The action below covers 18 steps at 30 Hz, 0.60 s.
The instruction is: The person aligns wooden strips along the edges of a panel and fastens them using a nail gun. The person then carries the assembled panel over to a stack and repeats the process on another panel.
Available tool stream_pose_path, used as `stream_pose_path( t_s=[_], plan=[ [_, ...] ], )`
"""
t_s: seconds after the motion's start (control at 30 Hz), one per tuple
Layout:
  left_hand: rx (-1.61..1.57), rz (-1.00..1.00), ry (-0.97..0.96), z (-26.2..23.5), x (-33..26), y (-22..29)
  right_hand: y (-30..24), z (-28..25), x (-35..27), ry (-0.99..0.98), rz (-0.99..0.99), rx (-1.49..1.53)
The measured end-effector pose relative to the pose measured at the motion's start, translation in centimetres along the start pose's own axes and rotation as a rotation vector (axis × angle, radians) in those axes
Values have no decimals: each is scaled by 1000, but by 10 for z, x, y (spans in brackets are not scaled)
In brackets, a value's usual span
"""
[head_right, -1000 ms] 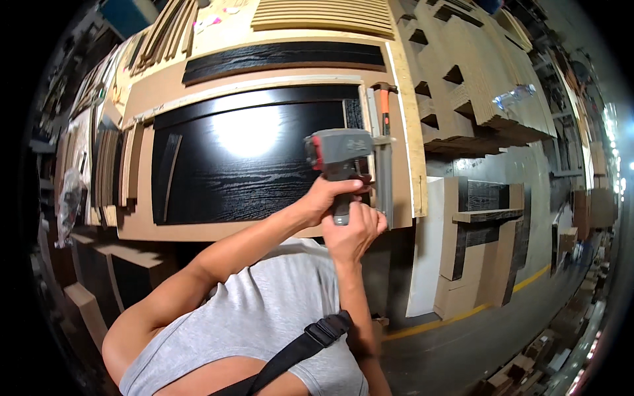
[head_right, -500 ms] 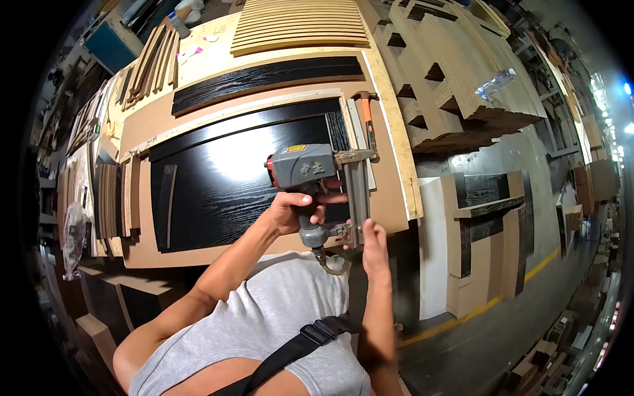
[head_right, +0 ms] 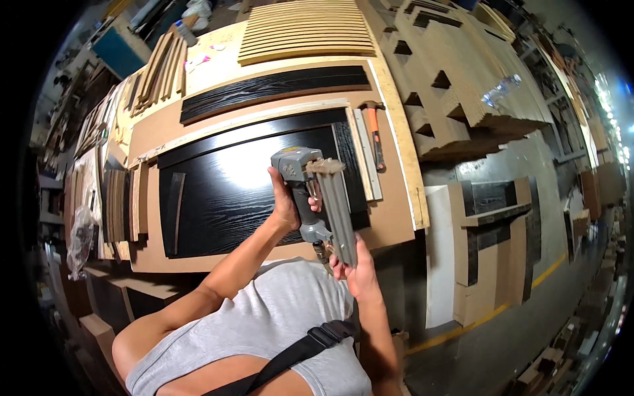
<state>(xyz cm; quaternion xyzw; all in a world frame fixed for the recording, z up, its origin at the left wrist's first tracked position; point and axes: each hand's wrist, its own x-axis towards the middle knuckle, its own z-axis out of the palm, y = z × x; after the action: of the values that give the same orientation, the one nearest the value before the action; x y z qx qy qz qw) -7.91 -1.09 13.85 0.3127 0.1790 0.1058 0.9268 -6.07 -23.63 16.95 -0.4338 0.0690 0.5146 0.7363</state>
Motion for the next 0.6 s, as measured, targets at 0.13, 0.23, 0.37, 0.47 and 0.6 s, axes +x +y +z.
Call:
stream_pose_path(
  t_s=[0.13,0.23,0.37,0.47,0.6],
  plan=[
    [-10,163,238,27,14,27,7,28,-10,-123,185,-183],
    [-123,233,-209,0,43,39,-3,70,-3,-12,-235,-476],
    [-179,497,-508,19,51,63,-22,105,1,-27,-390,-782],
    [-226,534,-562,43,23,90,-15,120,6,-72,-583,-904],
    [-406,549,-520,37,12,102,-29,143,-5,-155,-623,-1055]
  ],
)
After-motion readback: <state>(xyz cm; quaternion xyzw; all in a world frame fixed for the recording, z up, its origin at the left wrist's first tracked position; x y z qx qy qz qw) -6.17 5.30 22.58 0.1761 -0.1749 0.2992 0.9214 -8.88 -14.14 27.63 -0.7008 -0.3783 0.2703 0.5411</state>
